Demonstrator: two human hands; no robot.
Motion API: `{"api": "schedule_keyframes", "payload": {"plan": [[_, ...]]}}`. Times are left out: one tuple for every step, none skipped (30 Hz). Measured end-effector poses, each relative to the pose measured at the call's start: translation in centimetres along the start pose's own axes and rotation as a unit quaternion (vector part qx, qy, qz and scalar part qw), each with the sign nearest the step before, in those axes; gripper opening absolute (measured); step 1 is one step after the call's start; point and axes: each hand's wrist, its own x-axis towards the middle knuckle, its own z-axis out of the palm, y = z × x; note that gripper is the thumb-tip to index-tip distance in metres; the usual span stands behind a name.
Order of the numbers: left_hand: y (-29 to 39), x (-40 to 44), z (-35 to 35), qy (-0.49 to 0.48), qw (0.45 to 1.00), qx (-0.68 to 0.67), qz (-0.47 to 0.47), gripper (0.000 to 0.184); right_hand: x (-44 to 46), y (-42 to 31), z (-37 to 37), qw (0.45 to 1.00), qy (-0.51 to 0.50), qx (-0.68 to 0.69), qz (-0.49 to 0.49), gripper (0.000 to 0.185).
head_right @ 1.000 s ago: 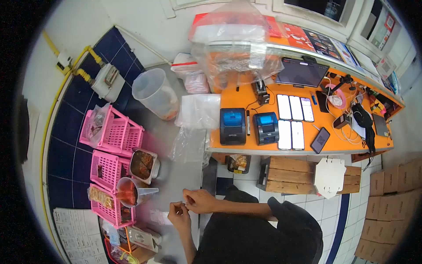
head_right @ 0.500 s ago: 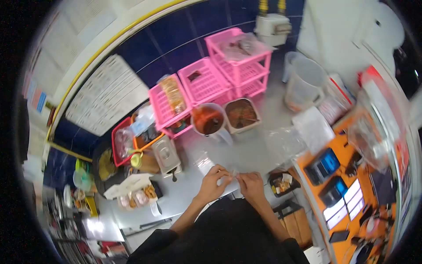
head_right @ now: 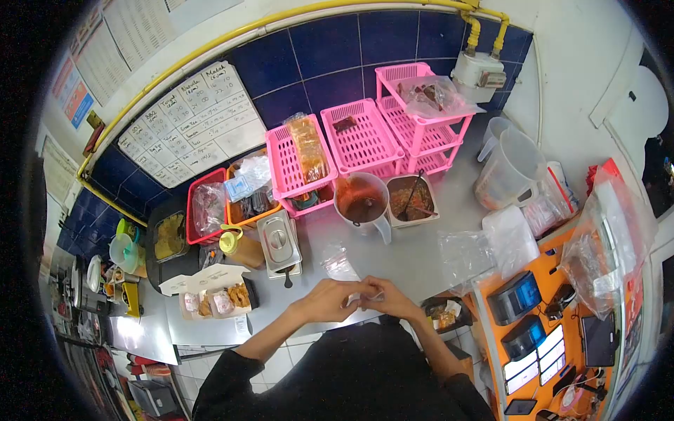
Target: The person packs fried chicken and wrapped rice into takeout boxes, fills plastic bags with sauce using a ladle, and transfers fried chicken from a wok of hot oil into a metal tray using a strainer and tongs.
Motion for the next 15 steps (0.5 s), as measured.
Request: {"api": "schedule_keyframes", "payload": {"plan": [[0.3, -0.1, -0.3, -0.005, 1.0, -0.003, -0.004, 0.025, 0.1, 0.2, 0.3, 0.999, 0.029, -0.042, 0.005, 0.036], [0.6, -0.1, -0.5, 0.001, 1.0, 0.018, -0.004, 0.027, 0.2, 0.3, 0.9, 0.999, 0.028, -0.038, 0.009, 0.036], [1.0, 0.1, -0.9, 0.009, 0.999, 0.04, -0.003, 0.029, 0.6, 0.3, 1.5, 0.998, 0.066, -0.013, -0.003, 0.033], [1.9, 0.4, -1.3, -0.019, 0.999, 0.009, -0.026, 0.027, 1.0, 0.2, 1.8, 0.994, 0.104, 0.012, -0.016, 0.03], [1.5, 0.5, -0.9, -0.018, 0.999, 0.009, -0.027, 0.027, 1.1, -0.1, 1.8, 0.995, 0.102, 0.012, -0.016, 0.03], [0.6, 0.5, -0.1, -0.008, 1.0, 0.021, -0.008, 0.029, 1.0, -0.6, 1.8, 0.993, 0.11, 0.022, -0.029, 0.03], [0.2, 0.7, 0.2, 0.001, 0.999, 0.032, 0.012, 0.032, 1.1, -1.0, 1.7, 0.992, 0.118, 0.032, -0.043, 0.031], [-0.1, 0.7, 0.3, 0.0, 0.999, 0.034, 0.012, 0.032, 1.3, -0.9, 1.5, 0.991, 0.119, 0.033, -0.044, 0.031], [-0.2, 0.7, 0.3, 0.004, 0.999, 0.047, 0.005, 0.033, 1.4, -0.8, 1.3, 0.986, 0.145, -0.065, -0.043, 0.033], [-0.1, 0.8, 0.2, 0.007, 0.998, 0.059, -0.002, 0.035, 1.5, -0.6, 1.3, 0.971, 0.169, -0.163, -0.04, 0.035], [0.2, 0.8, 0.0, 0.005, 0.998, 0.059, -0.002, 0.035, 1.6, -0.4, 1.4, 0.971, 0.172, -0.162, -0.038, 0.035], [0.7, 0.9, -0.3, -0.009, 0.997, 0.071, -0.028, 0.037, 1.9, -0.2, 1.6, 0.966, 0.203, -0.147, -0.059, 0.036], [1.0, 1.1, -0.6, -0.02, 0.995, 0.083, -0.055, 0.039, 2.1, -0.2, 1.6, 0.96, 0.233, -0.134, -0.08, 0.037], [0.9, 1.2, -0.6, -0.018, 0.995, 0.083, -0.056, 0.039, 2.2, -0.2, 1.6, 0.96, 0.231, -0.135, -0.08, 0.037], [0.9, 1.2, -0.6, -0.023, 0.994, 0.088, -0.056, 0.041, 2.2, -0.4, 1.7, 0.956, 0.25, -0.124, -0.088, 0.036]]}}
